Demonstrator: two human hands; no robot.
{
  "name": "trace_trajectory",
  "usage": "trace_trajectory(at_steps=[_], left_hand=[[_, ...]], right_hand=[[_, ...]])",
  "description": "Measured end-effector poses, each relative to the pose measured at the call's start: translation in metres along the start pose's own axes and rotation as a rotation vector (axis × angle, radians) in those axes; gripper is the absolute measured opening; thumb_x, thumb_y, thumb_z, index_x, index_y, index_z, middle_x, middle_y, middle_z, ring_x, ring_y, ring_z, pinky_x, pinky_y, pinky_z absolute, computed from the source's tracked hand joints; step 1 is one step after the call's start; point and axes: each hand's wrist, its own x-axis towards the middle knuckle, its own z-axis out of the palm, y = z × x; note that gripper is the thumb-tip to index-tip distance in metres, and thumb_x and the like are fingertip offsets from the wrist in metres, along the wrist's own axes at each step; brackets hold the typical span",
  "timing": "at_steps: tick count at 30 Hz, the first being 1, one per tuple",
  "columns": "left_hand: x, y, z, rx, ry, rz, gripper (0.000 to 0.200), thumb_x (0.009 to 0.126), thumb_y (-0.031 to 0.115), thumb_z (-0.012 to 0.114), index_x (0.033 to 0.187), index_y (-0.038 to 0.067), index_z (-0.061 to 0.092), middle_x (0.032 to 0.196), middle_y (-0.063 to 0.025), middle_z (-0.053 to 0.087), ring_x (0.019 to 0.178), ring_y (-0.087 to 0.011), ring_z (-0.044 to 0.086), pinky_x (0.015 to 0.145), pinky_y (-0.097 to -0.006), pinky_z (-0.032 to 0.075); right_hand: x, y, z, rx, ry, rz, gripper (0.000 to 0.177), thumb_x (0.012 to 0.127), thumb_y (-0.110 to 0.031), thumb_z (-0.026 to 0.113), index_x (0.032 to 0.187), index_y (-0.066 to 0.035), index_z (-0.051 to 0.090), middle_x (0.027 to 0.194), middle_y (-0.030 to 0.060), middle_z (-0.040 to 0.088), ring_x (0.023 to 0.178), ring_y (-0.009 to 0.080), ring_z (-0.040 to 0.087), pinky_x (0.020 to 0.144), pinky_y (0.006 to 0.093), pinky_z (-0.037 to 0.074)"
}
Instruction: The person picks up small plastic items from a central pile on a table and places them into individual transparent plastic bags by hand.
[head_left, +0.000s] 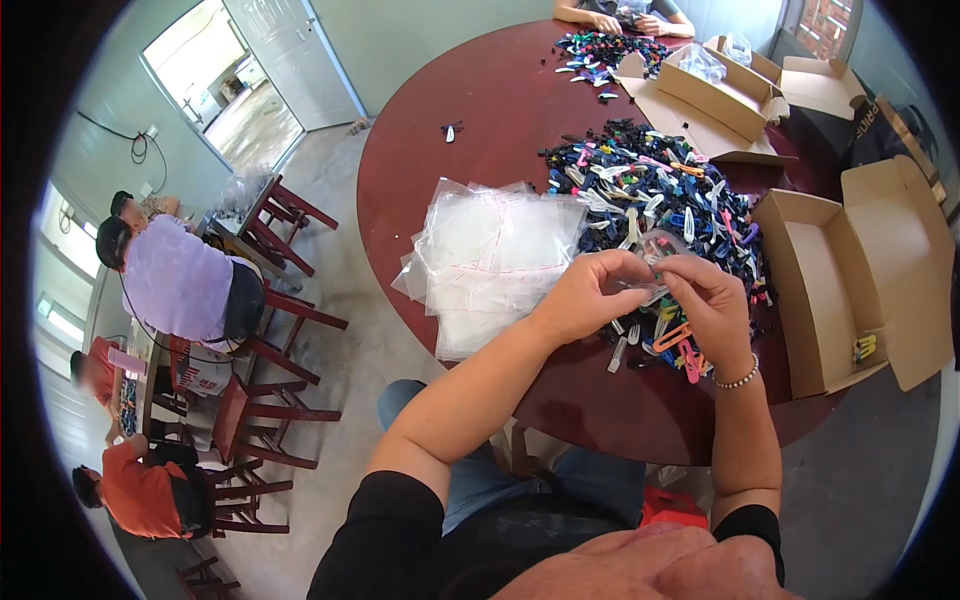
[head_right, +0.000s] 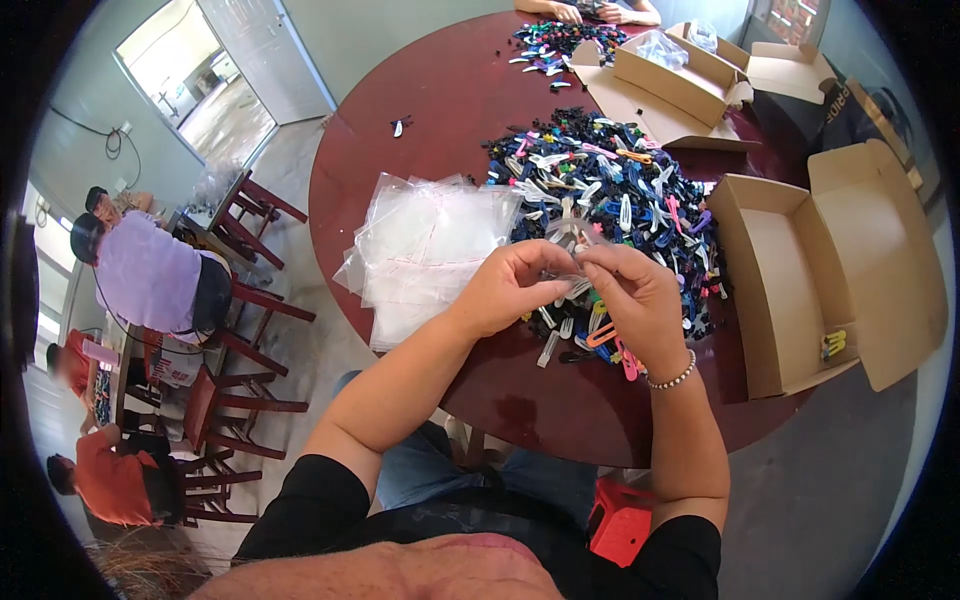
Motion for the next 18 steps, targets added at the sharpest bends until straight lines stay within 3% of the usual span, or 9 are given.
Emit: trace_trajectory(at_steps=[5, 7, 14, 17, 18], left_hand=[[0.0, 0.001, -0.002, 0.042, 0.005, -0.026, 0.016, 0.087, 0.004, 0.065, 0.103, 0.001, 0.067, 0.094, -0.0007, 0.066, 0.082, -0.0064, 0.06, 0.074, -0.0215, 0.048], [0.001, -0.003, -0.004, 0.051, 0.0, -0.036, 0.017, 0.087, 0.003, 0.064, 0.103, 0.001, 0.068, 0.095, -0.0009, 0.066, 0.082, -0.0064, 0.06, 0.074, -0.0215, 0.048], [-0.001, 0.001, -0.002, -0.032, 0.007, -0.04, 0.018, 0.088, 0.002, 0.061, 0.105, 0.001, 0.067, 0.096, -0.0015, 0.066, 0.083, -0.006, 0.06, 0.073, -0.0217, 0.049], [0.001, -0.007, -0.008, 0.048, -0.056, -0.027, 0.021, 0.087, 0.002, 0.06, 0.108, 0.0, 0.064, 0.098, -0.0024, 0.066, 0.086, -0.008, 0.061, 0.075, -0.0236, 0.05], [0.0, -0.006, -0.007, 0.04, -0.059, -0.031, 0.023, 0.087, 0.001, 0.06, 0.109, 0.0, 0.063, 0.099, -0.0026, 0.066, 0.086, -0.0086, 0.061, 0.076, -0.0241, 0.051]], right_hand=[[-0.001, 0.004, 0.002, 0.02, -0.019, -0.085, 0.013, 0.089, -0.003, 0.063, 0.1, 0.003, 0.069, 0.1, 0.0076, 0.067, 0.089, 0.0115, 0.061, 0.078, 0.0236, 0.049], [-0.002, 0.001, 0.001, 0.064, -0.008, 0.004, 0.013, 0.089, -0.002, 0.063, 0.1, 0.003, 0.069, 0.101, 0.0084, 0.066, 0.095, 0.0138, 0.061, 0.084, 0.0259, 0.047], [-0.003, -0.006, 0.006, 0.126, 0.08, 0.113, 0.012, 0.09, -0.003, 0.063, 0.098, 0.002, 0.069, 0.095, 0.0062, 0.067, 0.085, 0.0119, 0.062, 0.078, 0.0244, 0.049], [0.001, -0.012, -0.004, -0.333, 0.024, -0.121, 0.011, 0.089, -0.006, 0.064, 0.095, 0.002, 0.069, 0.081, 0.004, 0.067, 0.075, 0.0069, 0.06, 0.067, 0.0213, 0.047], [0.001, -0.013, -0.008, -0.351, 0.046, -0.099, 0.011, 0.089, -0.007, 0.064, 0.095, 0.002, 0.069, 0.081, 0.004, 0.067, 0.075, 0.0069, 0.06, 0.067, 0.0213, 0.047]])
